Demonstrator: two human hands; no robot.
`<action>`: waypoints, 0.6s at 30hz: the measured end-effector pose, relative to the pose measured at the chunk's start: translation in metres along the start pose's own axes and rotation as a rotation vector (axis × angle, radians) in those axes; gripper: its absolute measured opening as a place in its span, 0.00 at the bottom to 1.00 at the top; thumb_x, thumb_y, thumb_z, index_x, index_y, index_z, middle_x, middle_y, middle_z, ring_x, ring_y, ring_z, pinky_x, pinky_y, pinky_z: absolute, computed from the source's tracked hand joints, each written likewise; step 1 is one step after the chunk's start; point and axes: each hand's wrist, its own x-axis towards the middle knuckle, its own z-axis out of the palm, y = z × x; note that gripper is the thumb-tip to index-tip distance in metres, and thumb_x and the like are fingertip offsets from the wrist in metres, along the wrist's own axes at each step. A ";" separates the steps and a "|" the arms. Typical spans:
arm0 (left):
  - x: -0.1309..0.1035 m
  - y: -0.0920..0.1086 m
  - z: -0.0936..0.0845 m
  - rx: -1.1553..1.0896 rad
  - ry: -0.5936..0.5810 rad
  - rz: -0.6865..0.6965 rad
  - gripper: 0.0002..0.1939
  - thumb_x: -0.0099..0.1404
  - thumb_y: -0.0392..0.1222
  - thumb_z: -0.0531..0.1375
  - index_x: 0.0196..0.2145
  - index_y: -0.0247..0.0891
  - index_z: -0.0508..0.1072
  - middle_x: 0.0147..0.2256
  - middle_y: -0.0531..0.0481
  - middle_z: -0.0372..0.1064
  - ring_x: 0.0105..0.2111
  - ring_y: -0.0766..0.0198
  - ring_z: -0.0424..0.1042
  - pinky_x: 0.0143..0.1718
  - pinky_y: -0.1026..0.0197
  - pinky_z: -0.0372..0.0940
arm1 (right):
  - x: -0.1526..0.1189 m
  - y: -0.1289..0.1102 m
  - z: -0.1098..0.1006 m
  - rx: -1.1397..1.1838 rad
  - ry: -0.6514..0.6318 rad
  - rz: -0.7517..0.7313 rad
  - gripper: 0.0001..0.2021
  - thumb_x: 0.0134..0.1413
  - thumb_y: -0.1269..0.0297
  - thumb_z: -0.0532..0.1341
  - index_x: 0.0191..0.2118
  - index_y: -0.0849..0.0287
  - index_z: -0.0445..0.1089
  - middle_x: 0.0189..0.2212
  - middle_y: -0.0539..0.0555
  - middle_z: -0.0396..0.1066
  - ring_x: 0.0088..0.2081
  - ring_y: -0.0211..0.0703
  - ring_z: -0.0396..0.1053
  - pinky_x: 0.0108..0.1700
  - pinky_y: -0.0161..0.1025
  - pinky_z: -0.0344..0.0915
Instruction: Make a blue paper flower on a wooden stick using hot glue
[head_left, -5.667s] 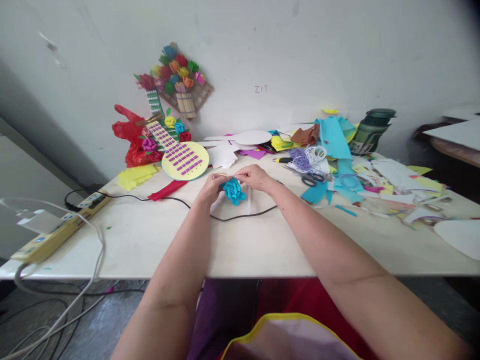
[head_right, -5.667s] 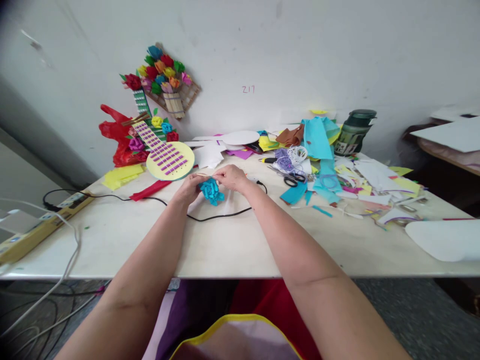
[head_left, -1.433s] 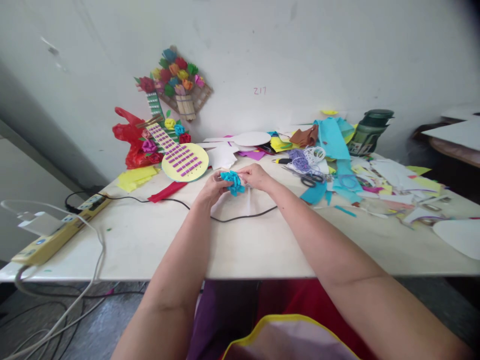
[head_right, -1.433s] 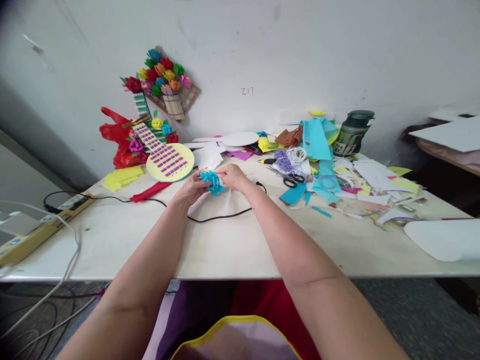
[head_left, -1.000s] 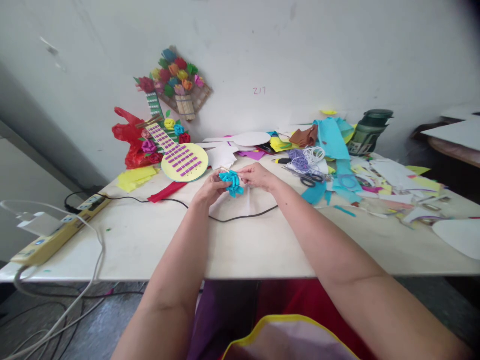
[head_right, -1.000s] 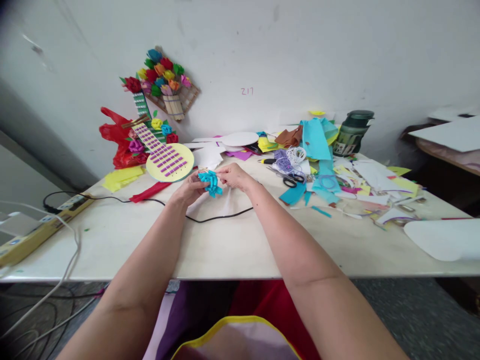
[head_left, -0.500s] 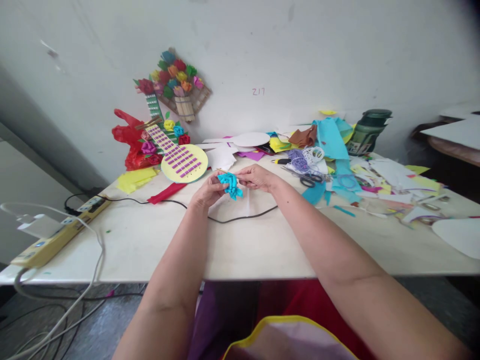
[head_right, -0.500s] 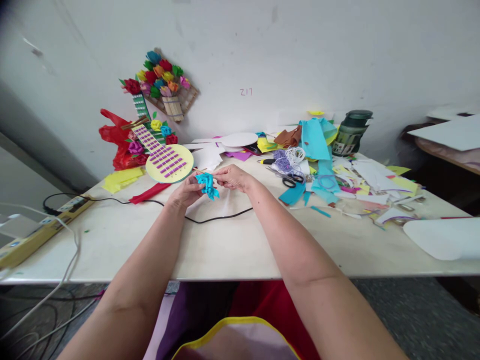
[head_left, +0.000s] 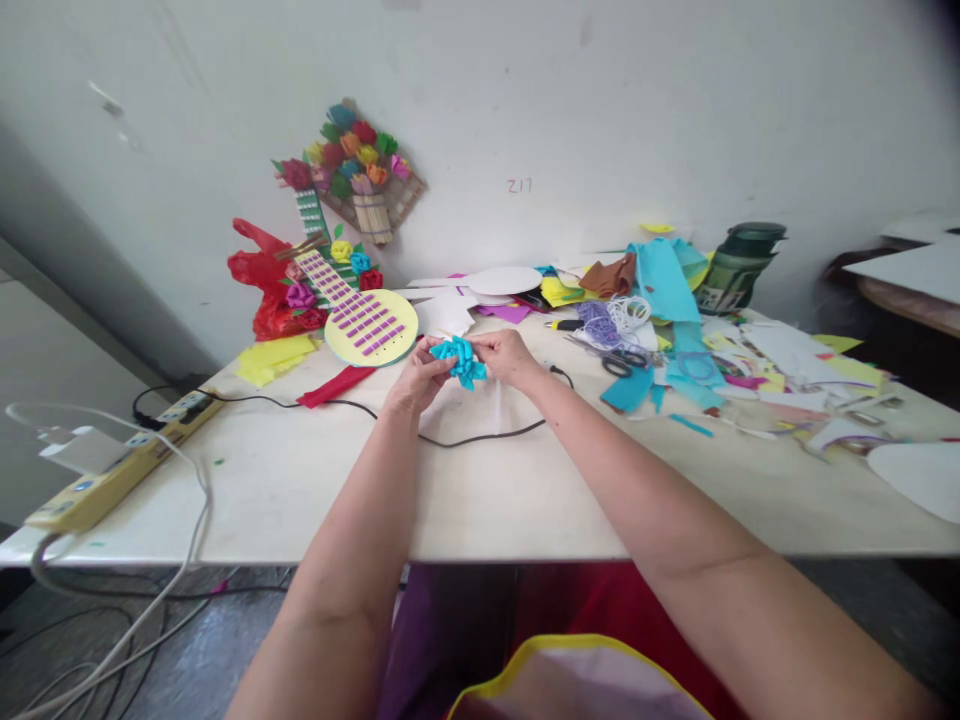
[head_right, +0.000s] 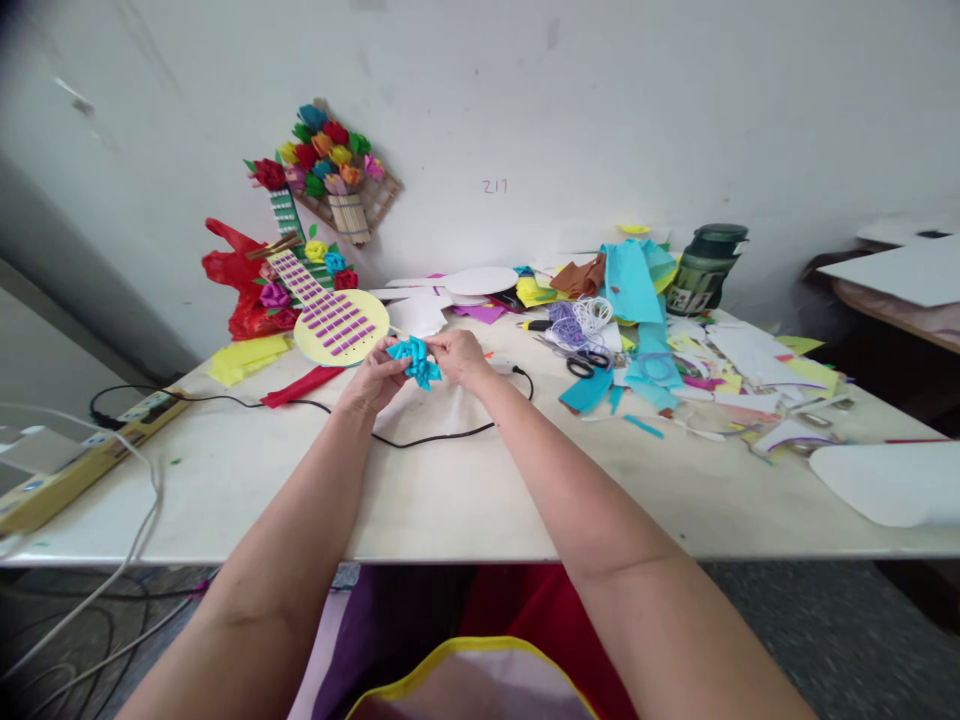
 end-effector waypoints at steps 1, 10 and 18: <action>0.000 0.000 0.000 -0.001 0.002 0.005 0.23 0.41 0.35 0.73 0.30 0.39 0.65 0.26 0.58 0.68 0.26 0.69 0.68 0.30 0.64 0.65 | 0.000 0.000 0.001 -0.021 0.017 0.007 0.14 0.52 0.68 0.56 0.36 0.63 0.80 0.29 0.55 0.77 0.31 0.39 0.69 0.34 0.34 0.62; 0.002 -0.002 -0.002 0.021 -0.005 -0.005 0.22 0.41 0.36 0.74 0.31 0.37 0.68 0.27 0.55 0.70 0.27 0.67 0.69 0.31 0.63 0.66 | -0.001 -0.004 0.000 -0.127 0.064 0.029 0.14 0.51 0.71 0.57 0.37 0.59 0.80 0.30 0.53 0.78 0.32 0.39 0.71 0.35 0.33 0.63; 0.003 -0.003 -0.005 0.066 -0.075 -0.052 0.16 0.45 0.37 0.73 0.31 0.34 0.73 0.29 0.51 0.71 0.28 0.66 0.70 0.34 0.61 0.67 | 0.001 0.006 -0.001 -0.110 0.069 0.046 0.12 0.49 0.70 0.59 0.35 0.57 0.81 0.30 0.53 0.78 0.34 0.41 0.72 0.36 0.35 0.65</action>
